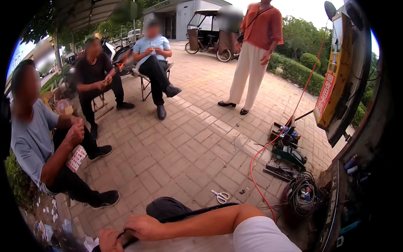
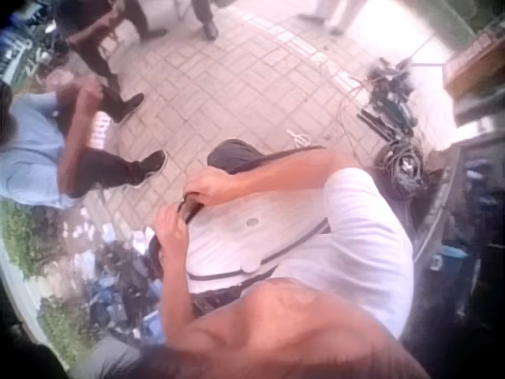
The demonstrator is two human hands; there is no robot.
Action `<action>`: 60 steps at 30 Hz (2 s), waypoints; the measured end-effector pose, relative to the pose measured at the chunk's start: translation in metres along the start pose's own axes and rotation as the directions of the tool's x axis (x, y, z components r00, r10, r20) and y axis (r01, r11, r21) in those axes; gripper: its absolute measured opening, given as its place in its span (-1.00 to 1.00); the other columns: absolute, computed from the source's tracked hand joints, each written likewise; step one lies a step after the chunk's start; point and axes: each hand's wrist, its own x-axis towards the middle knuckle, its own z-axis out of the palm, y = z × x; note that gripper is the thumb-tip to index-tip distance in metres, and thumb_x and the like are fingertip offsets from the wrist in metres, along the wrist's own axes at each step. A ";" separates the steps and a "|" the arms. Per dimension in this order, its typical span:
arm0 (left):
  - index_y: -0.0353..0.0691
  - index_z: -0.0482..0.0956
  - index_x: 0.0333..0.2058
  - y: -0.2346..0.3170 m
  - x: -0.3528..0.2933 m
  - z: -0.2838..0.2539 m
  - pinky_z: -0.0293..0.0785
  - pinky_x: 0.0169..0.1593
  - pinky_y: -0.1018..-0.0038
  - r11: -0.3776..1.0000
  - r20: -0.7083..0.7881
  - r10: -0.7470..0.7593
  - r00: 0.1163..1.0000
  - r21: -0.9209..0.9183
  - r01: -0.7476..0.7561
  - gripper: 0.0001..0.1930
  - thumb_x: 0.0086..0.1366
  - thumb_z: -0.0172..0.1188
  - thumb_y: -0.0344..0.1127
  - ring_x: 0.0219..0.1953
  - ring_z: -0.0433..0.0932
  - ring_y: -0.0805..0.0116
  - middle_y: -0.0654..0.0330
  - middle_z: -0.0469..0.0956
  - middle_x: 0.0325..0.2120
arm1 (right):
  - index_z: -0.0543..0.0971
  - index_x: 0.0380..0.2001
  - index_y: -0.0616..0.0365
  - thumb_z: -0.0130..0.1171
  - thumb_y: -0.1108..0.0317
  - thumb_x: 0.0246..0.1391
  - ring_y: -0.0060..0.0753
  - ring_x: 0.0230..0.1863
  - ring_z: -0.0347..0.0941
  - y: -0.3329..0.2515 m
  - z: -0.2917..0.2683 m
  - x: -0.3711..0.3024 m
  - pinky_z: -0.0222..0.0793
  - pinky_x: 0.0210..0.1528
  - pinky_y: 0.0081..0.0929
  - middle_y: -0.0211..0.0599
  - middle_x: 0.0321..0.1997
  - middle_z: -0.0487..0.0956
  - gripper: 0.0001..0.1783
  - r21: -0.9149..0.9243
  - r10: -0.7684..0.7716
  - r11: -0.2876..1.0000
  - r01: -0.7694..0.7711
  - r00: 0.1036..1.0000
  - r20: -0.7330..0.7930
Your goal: The person works on a scooter seat, using a screwdriver to pry and remove a black rubber seal from the white plastic underside. They repeatedly lift and adjust the seal along the perimeter while seated outdoors.
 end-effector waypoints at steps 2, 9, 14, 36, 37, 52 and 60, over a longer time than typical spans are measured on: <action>-0.29 0.68 -0.28 0.008 0.010 0.010 0.37 -0.24 0.26 0.980 0.074 -0.104 0.992 -0.161 0.115 -0.70 -0.08 0.34 -0.60 -0.31 0.43 0.06 0.12 0.50 -0.42 | 0.61 -0.25 0.19 0.38 0.54 -0.10 -0.12 -0.16 0.52 -0.001 -0.016 -0.009 0.52 -0.22 -0.30 -0.33 -0.21 0.58 -0.72 -0.020 -0.053 0.998 0.052 0.998 -0.046; -0.29 0.71 -0.18 0.029 -0.006 -0.023 0.42 -0.16 0.26 0.996 0.117 0.060 0.991 0.059 -0.067 -0.65 -0.04 0.35 -0.50 -0.26 0.47 0.23 0.26 0.51 -0.38 | 0.60 -0.33 0.26 0.29 0.49 -0.18 -0.13 -0.11 0.45 -0.030 -0.026 -0.007 0.48 -0.06 -0.26 -0.25 -0.24 0.47 -0.76 -0.171 -0.319 0.929 0.328 0.944 0.082; -0.36 0.70 -0.16 0.040 -0.017 -0.014 0.42 -0.20 0.27 0.988 0.130 0.072 0.989 0.123 -0.088 -0.67 0.03 0.28 -0.47 -0.33 0.46 0.25 0.22 0.51 -0.39 | 0.59 -0.35 0.27 0.23 0.43 -0.13 -0.18 -0.19 0.37 -0.031 -0.035 -0.015 0.39 0.16 -0.04 -0.28 -0.33 0.37 -0.79 -0.226 -0.335 0.904 0.364 0.929 0.156; -0.44 0.68 -0.26 0.032 -0.011 0.008 0.47 -0.28 0.39 0.923 0.195 0.122 0.973 0.338 -0.183 -0.78 0.07 0.27 -0.56 -0.39 0.50 0.28 0.15 0.52 -0.45 | 0.64 -0.41 0.20 0.29 0.37 0.09 -0.15 -0.14 0.51 -0.016 -0.035 0.002 0.52 -0.15 -0.30 -0.22 -0.03 0.51 -0.89 -0.148 0.000 0.987 0.059 0.929 0.369; -0.45 0.68 -0.25 0.032 -0.012 0.008 0.48 -0.28 0.38 0.921 0.199 0.123 0.972 0.342 -0.187 -0.78 0.07 0.26 -0.55 -0.38 0.50 0.27 0.14 0.52 -0.44 | 0.64 -0.39 0.21 0.29 0.37 0.10 -0.14 -0.19 0.54 -0.018 -0.038 0.003 0.53 -0.16 -0.30 -0.20 -0.05 0.54 -0.88 -0.083 0.058 0.996 -0.030 0.933 0.354; -0.48 0.67 -0.26 0.039 -0.019 0.006 0.50 -0.23 0.37 0.899 0.225 0.150 0.963 0.375 -0.228 -0.77 0.07 0.29 -0.51 -0.35 0.49 0.20 0.03 0.54 -0.38 | 0.65 -0.33 0.19 0.24 0.18 0.20 0.13 -0.46 0.55 -0.026 -0.031 0.015 0.47 -0.40 -0.05 -0.06 -0.52 0.62 -0.73 -0.330 0.378 0.914 -0.237 0.794 0.476; -0.47 0.67 -0.23 0.035 -0.021 0.008 0.52 -0.21 0.35 0.893 0.197 0.152 0.968 0.393 -0.220 -0.73 0.04 0.25 -0.50 -0.33 0.52 0.21 0.09 0.52 -0.41 | 0.64 -0.23 0.25 0.14 0.08 0.30 0.18 -0.29 0.56 -0.013 -0.045 0.053 0.49 -0.19 -0.09 0.03 -0.41 0.64 -0.61 -0.167 0.360 0.915 -0.366 0.557 0.748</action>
